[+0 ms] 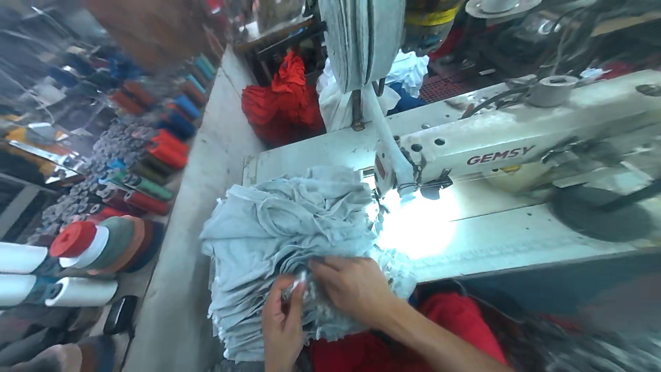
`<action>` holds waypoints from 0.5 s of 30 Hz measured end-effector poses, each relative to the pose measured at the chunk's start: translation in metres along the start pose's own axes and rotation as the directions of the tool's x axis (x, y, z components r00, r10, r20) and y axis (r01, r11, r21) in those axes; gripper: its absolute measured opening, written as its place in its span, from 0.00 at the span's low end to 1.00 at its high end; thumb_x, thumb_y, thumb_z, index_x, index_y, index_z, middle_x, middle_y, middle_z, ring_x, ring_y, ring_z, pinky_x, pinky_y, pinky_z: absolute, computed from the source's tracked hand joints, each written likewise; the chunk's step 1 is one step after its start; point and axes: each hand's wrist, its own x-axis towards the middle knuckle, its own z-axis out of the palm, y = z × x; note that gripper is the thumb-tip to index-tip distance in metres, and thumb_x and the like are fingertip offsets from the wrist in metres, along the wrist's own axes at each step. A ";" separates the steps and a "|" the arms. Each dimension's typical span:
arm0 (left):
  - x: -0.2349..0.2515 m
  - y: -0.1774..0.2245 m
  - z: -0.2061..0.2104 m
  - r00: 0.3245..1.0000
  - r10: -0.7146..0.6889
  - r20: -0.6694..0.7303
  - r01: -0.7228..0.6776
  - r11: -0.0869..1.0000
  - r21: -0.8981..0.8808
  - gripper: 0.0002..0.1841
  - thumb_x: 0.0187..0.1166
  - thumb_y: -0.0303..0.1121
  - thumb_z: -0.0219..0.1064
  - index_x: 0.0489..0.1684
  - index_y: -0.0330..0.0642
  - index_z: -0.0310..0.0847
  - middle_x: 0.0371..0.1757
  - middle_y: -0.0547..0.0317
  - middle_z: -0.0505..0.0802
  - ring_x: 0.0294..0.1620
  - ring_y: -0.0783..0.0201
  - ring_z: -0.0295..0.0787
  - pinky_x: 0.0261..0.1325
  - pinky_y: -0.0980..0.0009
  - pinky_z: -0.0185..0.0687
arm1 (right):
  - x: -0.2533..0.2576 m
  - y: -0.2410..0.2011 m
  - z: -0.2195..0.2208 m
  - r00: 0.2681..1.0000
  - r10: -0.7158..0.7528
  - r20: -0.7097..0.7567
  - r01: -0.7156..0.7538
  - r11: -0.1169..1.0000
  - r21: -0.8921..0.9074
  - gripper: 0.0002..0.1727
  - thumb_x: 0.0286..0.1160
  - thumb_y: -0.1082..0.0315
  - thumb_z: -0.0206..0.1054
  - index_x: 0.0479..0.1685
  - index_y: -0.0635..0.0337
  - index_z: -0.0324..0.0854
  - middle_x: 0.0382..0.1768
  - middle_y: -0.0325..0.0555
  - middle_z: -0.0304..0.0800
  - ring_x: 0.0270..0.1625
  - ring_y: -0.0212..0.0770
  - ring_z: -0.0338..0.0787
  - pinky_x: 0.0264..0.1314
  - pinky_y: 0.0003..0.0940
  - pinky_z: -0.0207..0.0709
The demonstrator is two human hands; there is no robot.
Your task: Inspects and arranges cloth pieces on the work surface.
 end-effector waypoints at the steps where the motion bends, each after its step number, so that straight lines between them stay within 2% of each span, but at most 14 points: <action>1: -0.001 0.001 -0.005 1.000 -0.013 -0.017 0.012 0.999 -0.038 0.06 0.84 0.34 0.67 0.51 0.47 0.85 0.39 0.68 0.91 0.26 0.78 0.82 0.27 0.82 0.80 | -0.001 0.002 0.000 1.000 0.003 -0.002 -0.003 1.000 0.025 0.16 0.82 0.59 0.61 0.59 0.37 0.91 0.36 0.36 0.91 0.23 0.40 0.87 0.19 0.42 0.80; 3: -0.003 0.011 -0.015 0.997 -0.042 -0.068 0.037 0.997 -0.073 0.06 0.85 0.33 0.66 0.53 0.50 0.85 0.39 0.71 0.90 0.24 0.79 0.80 0.26 0.83 0.79 | -0.007 0.006 -0.007 0.999 0.035 -0.015 -0.034 0.998 0.059 0.16 0.82 0.54 0.62 0.60 0.37 0.91 0.36 0.35 0.91 0.23 0.39 0.87 0.19 0.42 0.80; 5: -0.007 0.026 -0.021 0.991 -0.077 -0.110 0.072 0.996 -0.050 0.06 0.85 0.34 0.65 0.53 0.53 0.85 0.43 0.76 0.91 0.27 0.83 0.81 0.28 0.85 0.80 | -0.013 0.011 -0.014 0.998 0.057 -0.032 -0.054 0.995 0.082 0.17 0.81 0.50 0.63 0.62 0.38 0.91 0.37 0.36 0.92 0.23 0.39 0.88 0.19 0.41 0.80; 7: -0.011 0.041 -0.022 0.991 -0.104 -0.085 0.107 0.994 0.026 0.04 0.84 0.33 0.66 0.49 0.52 0.86 0.43 0.77 0.91 0.28 0.84 0.81 0.28 0.86 0.80 | -0.020 0.014 -0.019 0.997 0.055 -0.046 -0.051 0.994 0.102 0.18 0.80 0.48 0.64 0.62 0.39 0.90 0.37 0.35 0.92 0.23 0.38 0.87 0.18 0.39 0.79; 9: -0.011 0.048 -0.020 0.994 -0.111 0.002 0.106 0.959 0.264 0.04 0.80 0.31 0.68 0.46 0.43 0.86 0.41 0.69 0.91 0.32 0.81 0.85 0.34 0.83 0.84 | -0.026 0.016 -0.021 0.997 0.055 -0.051 -0.049 0.992 0.116 0.18 0.80 0.48 0.65 0.61 0.40 0.91 0.38 0.35 0.92 0.23 0.37 0.87 0.18 0.38 0.79; 11: -0.010 0.044 -0.012 0.987 -0.138 0.081 0.074 0.844 0.531 0.12 0.79 0.37 0.70 0.52 0.39 0.88 0.45 0.60 0.94 0.42 0.73 0.91 0.47 0.73 0.90 | -0.032 0.020 -0.022 0.997 0.072 -0.033 -0.068 0.990 0.122 0.18 0.80 0.47 0.65 0.61 0.39 0.90 0.39 0.35 0.93 0.25 0.37 0.88 0.20 0.39 0.80; 13: -0.006 0.036 -0.001 0.980 -0.140 0.144 0.020 0.780 0.625 0.19 0.80 0.40 0.69 0.62 0.36 0.86 0.53 0.50 0.94 0.51 0.62 0.94 0.57 0.62 0.90 | -0.035 0.021 -0.022 0.996 0.084 -0.018 -0.081 0.989 0.120 0.19 0.80 0.47 0.65 0.62 0.39 0.90 0.41 0.35 0.93 0.25 0.37 0.89 0.20 0.40 0.81; 15: -0.004 0.031 0.007 0.978 -0.109 0.177 -0.039 0.738 0.674 0.17 0.81 0.40 0.68 0.61 0.39 0.88 0.55 0.50 0.94 0.52 0.59 0.94 0.57 0.59 0.91 | -0.037 0.022 -0.024 0.997 0.078 -0.016 -0.076 0.991 0.113 0.18 0.79 0.47 0.65 0.62 0.38 0.89 0.42 0.34 0.93 0.25 0.37 0.89 0.20 0.39 0.81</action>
